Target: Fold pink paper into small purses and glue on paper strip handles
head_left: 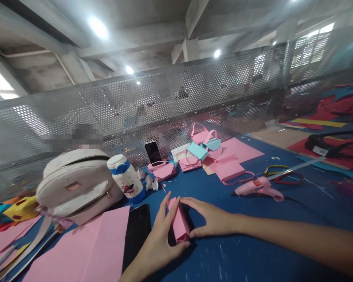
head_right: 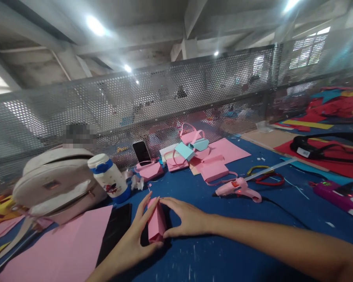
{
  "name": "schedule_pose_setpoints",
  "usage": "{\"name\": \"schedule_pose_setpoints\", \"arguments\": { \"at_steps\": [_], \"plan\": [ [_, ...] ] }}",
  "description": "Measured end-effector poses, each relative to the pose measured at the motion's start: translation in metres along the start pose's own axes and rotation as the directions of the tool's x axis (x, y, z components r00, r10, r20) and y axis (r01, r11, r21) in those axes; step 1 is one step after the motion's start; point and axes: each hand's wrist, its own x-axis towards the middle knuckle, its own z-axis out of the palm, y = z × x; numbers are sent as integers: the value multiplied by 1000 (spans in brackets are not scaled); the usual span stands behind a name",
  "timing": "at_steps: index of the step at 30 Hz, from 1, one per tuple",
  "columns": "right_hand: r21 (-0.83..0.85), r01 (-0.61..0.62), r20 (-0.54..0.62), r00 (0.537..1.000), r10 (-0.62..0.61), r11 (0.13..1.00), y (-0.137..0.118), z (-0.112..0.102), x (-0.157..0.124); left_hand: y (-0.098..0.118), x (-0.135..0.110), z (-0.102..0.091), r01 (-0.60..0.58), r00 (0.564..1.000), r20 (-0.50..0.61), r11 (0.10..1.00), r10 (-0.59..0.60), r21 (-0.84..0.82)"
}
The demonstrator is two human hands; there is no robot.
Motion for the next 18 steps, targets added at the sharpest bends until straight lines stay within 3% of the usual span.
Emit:
{"name": "schedule_pose_setpoints", "arguments": {
  "at_steps": [6, 10, 18],
  "plan": [
    [-33, -24, 3, 1000, 24, 999, -2, -2, 0, 0, 0, -5, -116, 992, -18, 976, 121, 185],
    [-85, -40, 2, 999, 41, 996, 2, 0, 0, 7, 3, -12, -226, 974, 63, 912, 218, 342],
    [-125, -2, -5, 1000, 1, 992, 2, 0, 1, 13, 4, -20, -290, 956, 182, 826, 229, 484]
  ]
}}
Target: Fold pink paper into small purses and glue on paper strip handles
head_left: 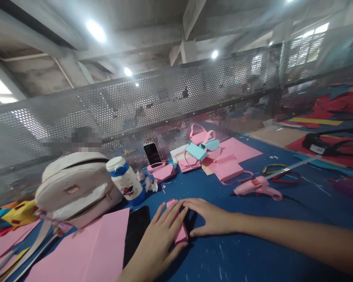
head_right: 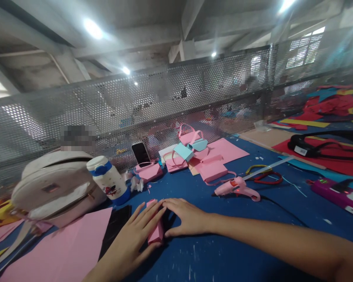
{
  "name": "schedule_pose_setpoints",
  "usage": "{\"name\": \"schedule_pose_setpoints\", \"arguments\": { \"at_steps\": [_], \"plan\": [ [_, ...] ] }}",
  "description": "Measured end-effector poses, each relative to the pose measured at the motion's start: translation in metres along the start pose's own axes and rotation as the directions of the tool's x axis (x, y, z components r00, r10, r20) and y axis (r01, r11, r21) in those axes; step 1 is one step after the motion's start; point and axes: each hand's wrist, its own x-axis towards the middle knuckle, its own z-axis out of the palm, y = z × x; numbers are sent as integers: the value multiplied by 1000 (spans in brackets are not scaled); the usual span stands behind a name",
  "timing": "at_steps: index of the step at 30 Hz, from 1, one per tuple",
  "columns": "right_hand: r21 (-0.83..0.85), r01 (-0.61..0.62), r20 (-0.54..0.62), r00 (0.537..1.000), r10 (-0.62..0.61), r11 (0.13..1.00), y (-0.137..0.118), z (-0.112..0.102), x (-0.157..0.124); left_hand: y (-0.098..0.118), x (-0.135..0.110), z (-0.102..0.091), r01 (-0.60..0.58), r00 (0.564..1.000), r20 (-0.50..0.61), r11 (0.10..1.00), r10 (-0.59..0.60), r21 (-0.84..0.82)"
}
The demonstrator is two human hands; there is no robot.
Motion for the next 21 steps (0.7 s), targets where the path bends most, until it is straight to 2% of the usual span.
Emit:
{"name": "schedule_pose_setpoints", "arguments": {
  "at_steps": [5, 8, 12, 17, 21],
  "plan": [
    [28, 48, -34, 998, -47, 998, 2, -1, 0, -2, 1, 3, -123, 991, -53, 992, 124, 21],
    [47, 15, -37, 999, -14, 999, 5, 0, 0, -5, 1, 11, -191, 974, -123, 981, 193, 29],
    [25, 12, -47, 999, -11, 1000, 6, 2, -1, -9, 1, 20, -188, 969, -153, 980, 196, 66],
    [-4, 61, -57, 997, -61, 998, 4, 1, -2, -9, 0, 22, -178, 971, -152, 982, 187, 69],
    [66, 80, -74, 994, -75, 995, 3, -1, 7, -8, 0, 23, -178, 966, -180, 982, 186, 61]
  ]
}}
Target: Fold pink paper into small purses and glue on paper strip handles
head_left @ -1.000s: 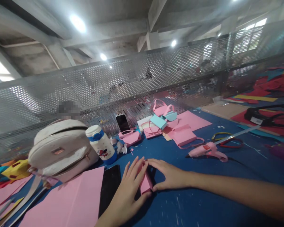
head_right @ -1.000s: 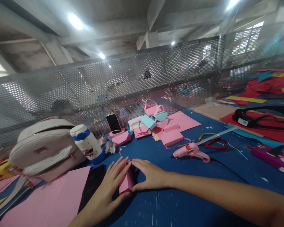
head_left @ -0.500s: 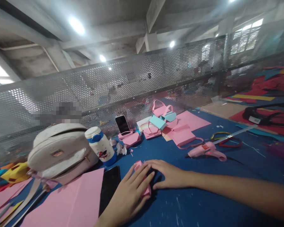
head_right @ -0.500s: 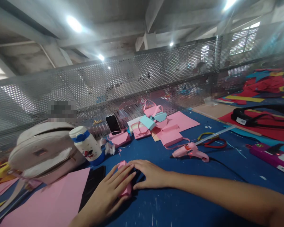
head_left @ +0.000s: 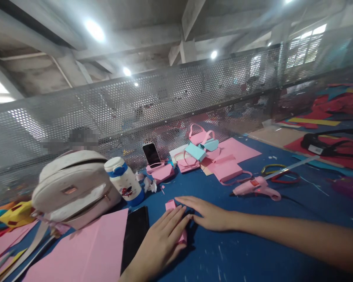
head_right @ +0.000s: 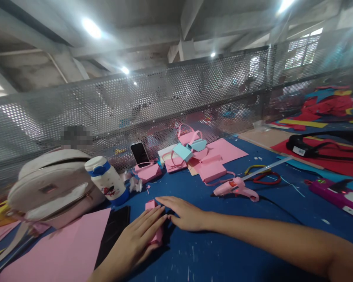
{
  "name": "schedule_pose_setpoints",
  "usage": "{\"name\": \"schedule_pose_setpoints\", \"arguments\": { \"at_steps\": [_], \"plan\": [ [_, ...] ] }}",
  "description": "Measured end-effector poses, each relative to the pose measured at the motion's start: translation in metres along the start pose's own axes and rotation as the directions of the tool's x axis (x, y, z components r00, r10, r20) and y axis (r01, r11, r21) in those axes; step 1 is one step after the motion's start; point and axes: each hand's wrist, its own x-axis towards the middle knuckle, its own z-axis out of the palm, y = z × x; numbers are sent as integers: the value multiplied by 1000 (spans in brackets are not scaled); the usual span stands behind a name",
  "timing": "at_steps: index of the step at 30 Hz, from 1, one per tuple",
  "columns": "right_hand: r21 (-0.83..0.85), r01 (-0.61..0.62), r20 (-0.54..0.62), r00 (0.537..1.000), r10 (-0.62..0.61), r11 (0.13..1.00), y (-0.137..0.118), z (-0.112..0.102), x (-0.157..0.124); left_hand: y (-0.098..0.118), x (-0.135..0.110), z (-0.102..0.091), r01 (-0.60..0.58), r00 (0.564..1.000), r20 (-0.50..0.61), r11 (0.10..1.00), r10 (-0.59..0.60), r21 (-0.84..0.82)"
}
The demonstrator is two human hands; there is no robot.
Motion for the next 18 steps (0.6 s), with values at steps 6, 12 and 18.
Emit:
{"name": "schedule_pose_setpoints", "arguments": {
  "at_steps": [6, 12, 18],
  "plan": [
    [182, 20, -36, 999, -13, 983, 5, 7, 21, 1, 0, 1, 16, 1000, -20, 1000, -17, -11],
    [267, 13, -65, 998, 4, 963, 8, 12, 19, 2, 0, -1, -9, 1000, -14, 997, 10, 83],
    [279, 25, -65, 998, -7, 960, 8, 15, 16, 1, 1, -2, -14, 1000, -26, 998, 16, 68]
  ]
}}
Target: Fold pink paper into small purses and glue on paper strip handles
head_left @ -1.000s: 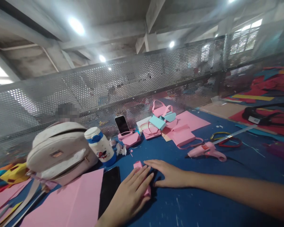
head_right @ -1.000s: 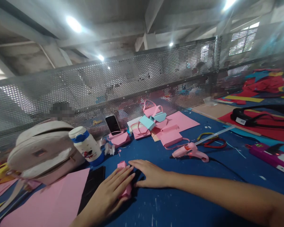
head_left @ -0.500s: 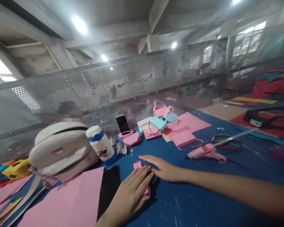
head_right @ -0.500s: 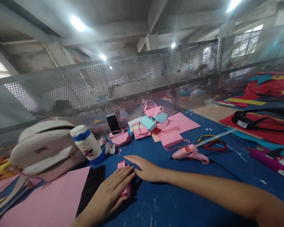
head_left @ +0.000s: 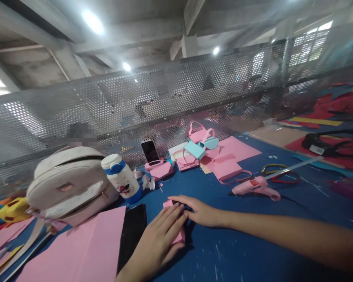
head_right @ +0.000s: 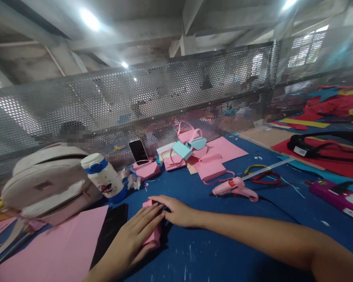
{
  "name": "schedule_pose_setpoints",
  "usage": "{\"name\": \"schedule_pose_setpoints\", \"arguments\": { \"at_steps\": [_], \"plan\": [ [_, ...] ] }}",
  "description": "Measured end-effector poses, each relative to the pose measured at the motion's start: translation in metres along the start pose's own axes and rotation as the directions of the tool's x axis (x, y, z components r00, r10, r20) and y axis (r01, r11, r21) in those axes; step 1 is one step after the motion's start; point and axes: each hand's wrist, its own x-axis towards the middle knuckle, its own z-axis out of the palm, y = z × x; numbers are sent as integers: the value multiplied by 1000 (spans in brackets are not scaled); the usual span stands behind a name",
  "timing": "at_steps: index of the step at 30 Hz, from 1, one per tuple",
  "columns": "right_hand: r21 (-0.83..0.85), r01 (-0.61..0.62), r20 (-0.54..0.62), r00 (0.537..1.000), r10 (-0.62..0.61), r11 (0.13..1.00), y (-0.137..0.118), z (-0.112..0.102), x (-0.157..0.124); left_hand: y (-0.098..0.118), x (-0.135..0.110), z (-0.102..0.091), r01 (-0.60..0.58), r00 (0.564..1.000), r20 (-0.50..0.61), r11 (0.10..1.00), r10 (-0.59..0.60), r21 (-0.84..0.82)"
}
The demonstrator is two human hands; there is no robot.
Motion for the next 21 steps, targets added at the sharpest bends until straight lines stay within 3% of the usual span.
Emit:
{"name": "schedule_pose_setpoints", "arguments": {
  "at_steps": [6, 15, 21],
  "plan": [
    [-108, 44, 36, 999, -41, 993, -1, -1, -3, 0, 2, 1, 13, 1000, 11, 1000, -12, -19],
    [-117, 54, 45, 998, -49, 992, -1, -1, -2, 0, -3, 4, 27, 1000, 15, 999, -26, -45],
    [-116, -31, 25, 999, 34, 993, -5, -3, -10, 1, -2, 4, 25, 1000, 0, 999, -25, -43]
  ]
}}
